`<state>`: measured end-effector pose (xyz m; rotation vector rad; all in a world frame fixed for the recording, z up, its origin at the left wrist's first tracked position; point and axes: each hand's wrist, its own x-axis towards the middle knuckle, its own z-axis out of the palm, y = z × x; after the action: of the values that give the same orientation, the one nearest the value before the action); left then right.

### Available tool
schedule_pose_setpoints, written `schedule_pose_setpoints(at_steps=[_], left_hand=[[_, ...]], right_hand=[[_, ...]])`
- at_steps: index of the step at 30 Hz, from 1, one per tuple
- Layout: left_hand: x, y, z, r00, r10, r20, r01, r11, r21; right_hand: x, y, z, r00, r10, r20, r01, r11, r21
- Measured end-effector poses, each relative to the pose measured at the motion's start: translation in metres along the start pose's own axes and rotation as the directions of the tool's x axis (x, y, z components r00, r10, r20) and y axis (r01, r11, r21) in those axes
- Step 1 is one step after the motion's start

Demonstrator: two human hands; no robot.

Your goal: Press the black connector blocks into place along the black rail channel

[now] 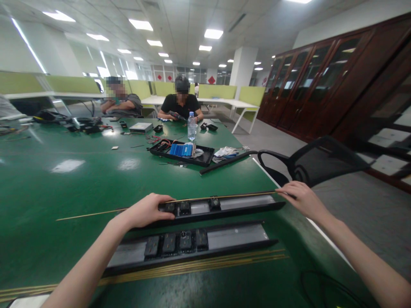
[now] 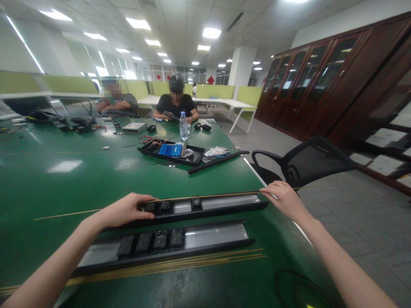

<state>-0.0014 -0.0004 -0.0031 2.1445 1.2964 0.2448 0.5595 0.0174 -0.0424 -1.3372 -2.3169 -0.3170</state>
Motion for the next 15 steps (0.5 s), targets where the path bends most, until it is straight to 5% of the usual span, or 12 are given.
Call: schedule_pose_setpoints(at_steps=[6, 15], left_hand=[[0.0, -0.001, 0.0, 1.0, -0.002, -0.001, 0.002, 1.0, 0.003], [0.0, -0.001, 0.0, 1.0, 0.006, -0.006, -0.006, 1.0, 0.022]], right_hand=[[0.005, -0.02, -0.004, 0.998, -0.021, -0.062, 0.023, 0.999, 0.035], [0.062, -0.136, 0.005, 0.97, -0.229, -0.08, 0.241, 0.951, 0.193]])
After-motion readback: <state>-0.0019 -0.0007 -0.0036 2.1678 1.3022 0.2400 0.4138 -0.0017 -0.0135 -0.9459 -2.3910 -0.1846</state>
